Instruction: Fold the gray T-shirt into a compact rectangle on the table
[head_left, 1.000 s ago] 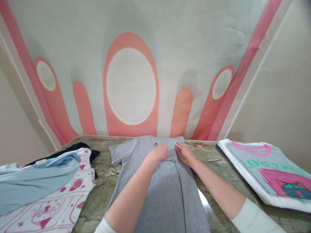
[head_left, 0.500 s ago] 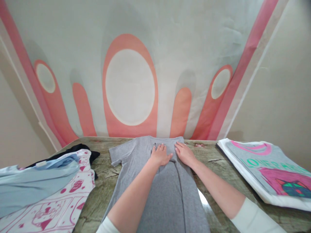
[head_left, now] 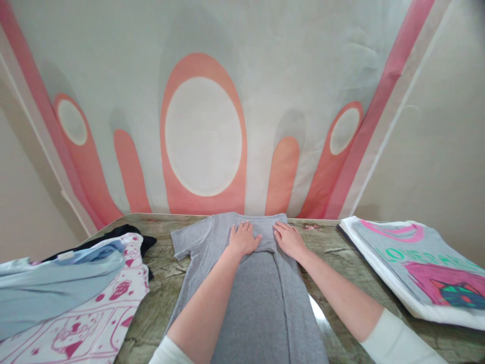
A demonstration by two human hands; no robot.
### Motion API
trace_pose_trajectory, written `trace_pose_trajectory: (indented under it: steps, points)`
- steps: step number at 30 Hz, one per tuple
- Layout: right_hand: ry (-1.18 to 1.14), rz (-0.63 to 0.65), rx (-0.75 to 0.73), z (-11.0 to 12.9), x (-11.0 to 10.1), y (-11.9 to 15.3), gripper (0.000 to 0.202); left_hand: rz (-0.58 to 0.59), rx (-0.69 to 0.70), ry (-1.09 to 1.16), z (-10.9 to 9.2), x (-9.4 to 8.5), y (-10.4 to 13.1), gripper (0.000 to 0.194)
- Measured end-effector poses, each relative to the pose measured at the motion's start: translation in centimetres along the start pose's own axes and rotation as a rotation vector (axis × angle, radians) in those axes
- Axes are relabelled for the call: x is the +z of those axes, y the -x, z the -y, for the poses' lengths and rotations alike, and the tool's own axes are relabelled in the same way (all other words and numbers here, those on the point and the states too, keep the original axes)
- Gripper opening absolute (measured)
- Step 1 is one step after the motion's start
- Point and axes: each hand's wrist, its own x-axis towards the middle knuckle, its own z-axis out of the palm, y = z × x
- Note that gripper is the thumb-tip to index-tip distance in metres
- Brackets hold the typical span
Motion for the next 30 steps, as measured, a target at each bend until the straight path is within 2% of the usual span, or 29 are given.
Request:
trace_pose_trajectory:
  steps: [3, 5, 7, 10, 13, 17, 20, 23, 25, 28, 30]
  points:
    - [-0.021, -0.032, 0.033, -0.4, 0.1, -0.5, 0.042, -0.008, -0.032, -0.009, -0.3, -0.3, -0.1, 0.065]
    - [-0.028, -0.034, 0.040, -0.8, 0.1, -0.9, 0.045, -0.054, 0.024, -0.002, -0.8, -0.4, -0.1, 0.060]
    - [-0.028, 0.015, 0.038, -1.2, 0.1, -1.1, 0.047, -0.061, 0.108, 0.013, -1.2, -0.2, 0.0, 0.055]
    - [-0.024, 0.122, 0.056, -1.7, 0.2, -1.1, 0.051, 0.045, 0.144, 0.035, -1.3, 0.0, 0.2, 0.056]
    - [-0.021, 0.151, 0.101, -2.2, 0.3, -1.0, 0.055, 0.143, 0.108, 0.042, -0.6, -0.3, 0.3, 0.058]
    - [-0.015, 0.124, 0.162, -2.8, 0.5, -1.0, 0.054, 0.186, 0.042, 0.028, 0.3, -1.7, 0.1, 0.055]
    - [-0.005, 0.051, 0.161, -2.8, 0.6, -1.1, 0.051, 0.121, 0.058, 0.011, -0.2, -2.6, 0.1, 0.051]
    - [0.013, 0.038, 0.100, -2.7, 0.7, -1.0, 0.048, 0.059, 0.164, 0.032, -1.4, -2.5, 0.3, 0.048]
    - [0.021, 0.066, 0.093, -2.8, 0.7, -0.7, 0.045, 0.080, 0.234, 0.046, -1.9, -2.1, 0.5, 0.047]
    - [0.032, 0.066, 0.165, -3.4, 0.1, -0.1, 0.043, 0.155, 0.236, 0.037, -2.0, -1.8, 0.6, 0.045]
    - [0.032, 0.036, 0.198, -3.8, -0.6, 0.7, 0.044, 0.143, 0.213, 0.021, -2.1, -2.3, 0.8, 0.043]
